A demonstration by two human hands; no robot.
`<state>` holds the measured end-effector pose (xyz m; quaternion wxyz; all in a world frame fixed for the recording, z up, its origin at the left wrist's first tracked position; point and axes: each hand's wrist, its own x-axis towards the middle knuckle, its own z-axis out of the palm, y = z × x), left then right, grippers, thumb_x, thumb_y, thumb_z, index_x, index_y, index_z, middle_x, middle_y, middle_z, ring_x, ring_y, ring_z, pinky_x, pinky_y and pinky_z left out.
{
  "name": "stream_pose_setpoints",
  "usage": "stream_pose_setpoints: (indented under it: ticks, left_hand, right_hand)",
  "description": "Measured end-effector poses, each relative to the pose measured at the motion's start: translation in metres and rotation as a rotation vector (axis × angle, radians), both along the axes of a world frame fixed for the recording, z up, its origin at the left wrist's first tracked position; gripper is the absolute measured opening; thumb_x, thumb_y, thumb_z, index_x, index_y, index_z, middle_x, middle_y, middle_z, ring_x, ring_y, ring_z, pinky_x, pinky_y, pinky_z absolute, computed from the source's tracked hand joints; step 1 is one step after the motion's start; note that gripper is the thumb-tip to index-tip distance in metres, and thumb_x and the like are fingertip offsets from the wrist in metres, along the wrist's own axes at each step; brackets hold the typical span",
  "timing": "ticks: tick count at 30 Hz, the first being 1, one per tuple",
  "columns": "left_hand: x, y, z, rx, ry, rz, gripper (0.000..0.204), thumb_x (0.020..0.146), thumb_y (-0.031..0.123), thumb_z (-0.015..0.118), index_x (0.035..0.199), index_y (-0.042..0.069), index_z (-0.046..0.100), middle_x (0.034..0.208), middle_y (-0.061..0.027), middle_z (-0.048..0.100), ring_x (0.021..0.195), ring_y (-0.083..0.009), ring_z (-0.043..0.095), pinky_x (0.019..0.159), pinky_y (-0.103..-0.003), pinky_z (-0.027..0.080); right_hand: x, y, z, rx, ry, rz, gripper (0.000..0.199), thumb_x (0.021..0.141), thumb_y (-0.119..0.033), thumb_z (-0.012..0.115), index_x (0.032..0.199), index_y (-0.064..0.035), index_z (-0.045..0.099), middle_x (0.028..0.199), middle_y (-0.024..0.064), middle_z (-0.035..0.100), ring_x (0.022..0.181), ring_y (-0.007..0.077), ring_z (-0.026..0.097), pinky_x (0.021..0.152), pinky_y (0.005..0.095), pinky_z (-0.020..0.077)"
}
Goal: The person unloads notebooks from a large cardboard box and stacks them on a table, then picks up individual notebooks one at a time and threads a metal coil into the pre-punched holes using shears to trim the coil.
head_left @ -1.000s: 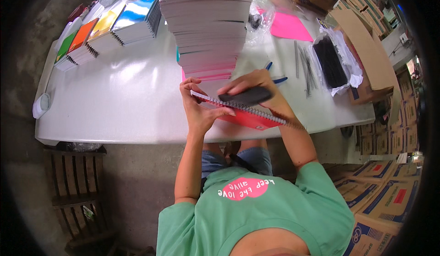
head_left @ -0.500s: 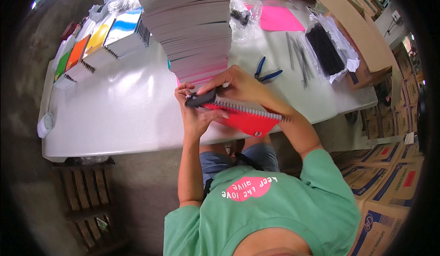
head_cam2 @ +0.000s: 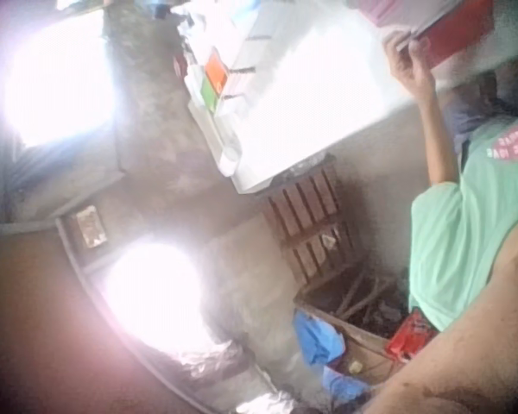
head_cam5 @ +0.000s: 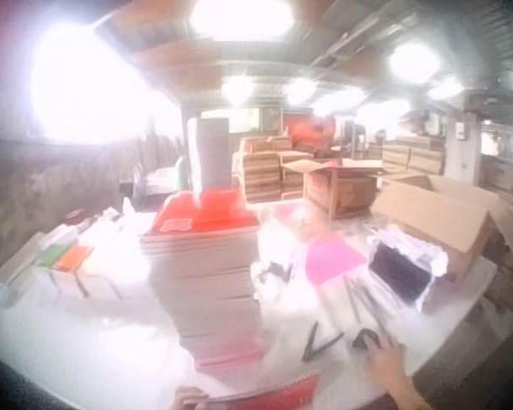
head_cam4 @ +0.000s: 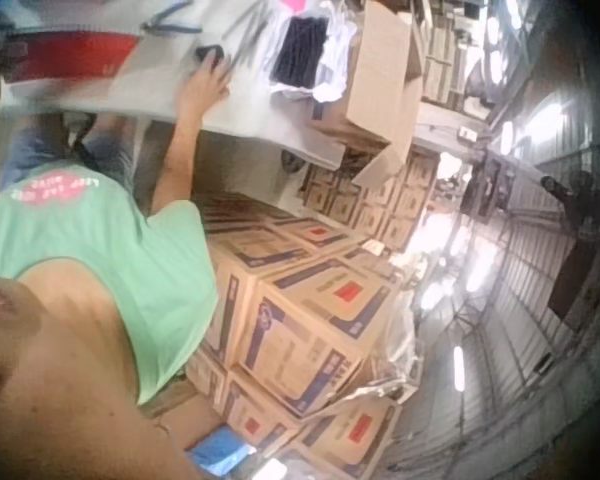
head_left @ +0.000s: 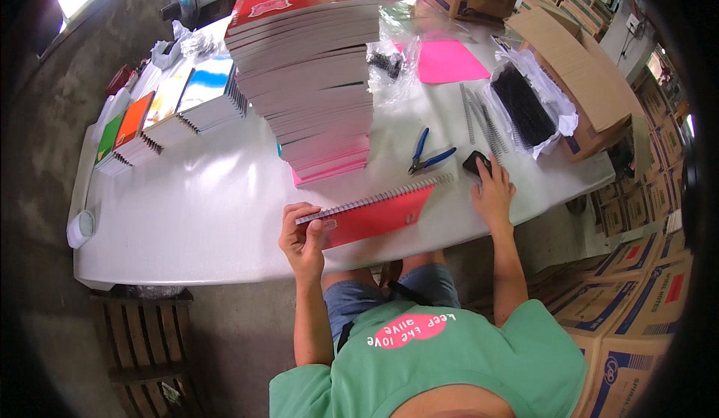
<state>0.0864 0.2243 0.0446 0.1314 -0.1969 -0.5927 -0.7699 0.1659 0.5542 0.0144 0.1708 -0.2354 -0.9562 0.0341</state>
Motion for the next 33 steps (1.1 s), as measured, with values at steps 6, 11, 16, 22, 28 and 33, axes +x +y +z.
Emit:
stream_pose_setpoints:
  ticks: [6,11,16,22,28,33]
  left_hand:
    - [0.002,-0.003,-0.01,-0.006,0.064,0.031,0.016,0.086,0.006,0.062,0.099,-0.004,0.059,0.097,-0.0087,0.051,0.084,-0.0144,0.057,0.073,-0.027,0.056]
    - [0.008,-0.002,-0.016,-0.05,0.056,0.095,0.018,0.089,0.005,0.057,0.105,-0.001,0.057,0.103,-0.0087,0.05,0.091,-0.0158,0.055,0.079,-0.03,0.055]
    - [0.006,0.013,-0.015,0.042,-0.007,0.145,0.023,0.091,0.009,0.054,0.11,-0.003,0.053,0.113,-0.0164,0.056,0.106,-0.024,0.056,0.081,-0.031,0.055]
    - [0.011,0.028,-0.01,0.102,-0.086,0.163,0.026,0.093,0.011,0.052,0.113,-0.004,0.051,0.111,-0.0193,0.059,0.095,-0.0223,0.062,0.077,-0.031,0.055]
    - [0.017,0.06,-0.005,0.357,-0.082,0.097,0.026,0.087,0.001,0.059,0.109,-0.003,0.045,0.109,-0.0258,0.059,0.079,-0.0181,0.065,0.073,-0.03,0.056]
    - [0.021,0.06,-0.01,0.2,0.011,0.119,0.022,0.083,-0.007,0.06,0.103,-0.003,0.054,0.104,-0.0211,0.063,0.105,-0.0271,0.059,0.091,-0.035,0.048]
  right_hand:
    - [-0.061,-0.014,0.024,0.046,-0.058,0.403,0.04,0.073,-0.026,0.07,0.109,-0.011,0.059,0.146,0.0107,0.024,0.134,0.0338,0.023,0.097,0.0597,0.0284]
    - [-0.061,-0.015,-0.009,-0.012,-0.114,0.385,0.033,0.074,-0.03,0.069,0.093,-0.0066,0.056,0.148,0.0113,0.019,0.136,0.037,0.016,0.1,0.061,0.0257]
    - [-0.009,-0.054,-0.032,-0.101,-0.052,0.387,0.043,0.08,-0.039,0.063,0.102,-0.0046,0.05,0.135,0.0173,0.036,0.129,0.0362,0.029,0.099,0.059,0.0271]
    - [0.028,-0.059,-0.021,-0.031,0.145,0.493,0.051,0.081,-0.039,0.062,0.113,-0.0024,0.046,0.115,0.017,0.045,0.11,0.0349,0.043,0.096,0.0507,0.0329]
    - [0.044,-0.068,-0.016,-0.805,0.57,0.187,0.054,0.083,-0.026,0.062,0.124,0.0013,0.041,0.105,0.0189,0.05,0.095,0.0334,0.05,0.089,0.0396,0.0393]
    - [0.043,-0.127,0.087,-0.514,0.454,0.6,0.046,0.079,-0.024,0.067,0.12,-0.0095,0.054,0.104,0.013,0.052,0.094,0.0297,0.05,0.086,0.0402,0.0376]
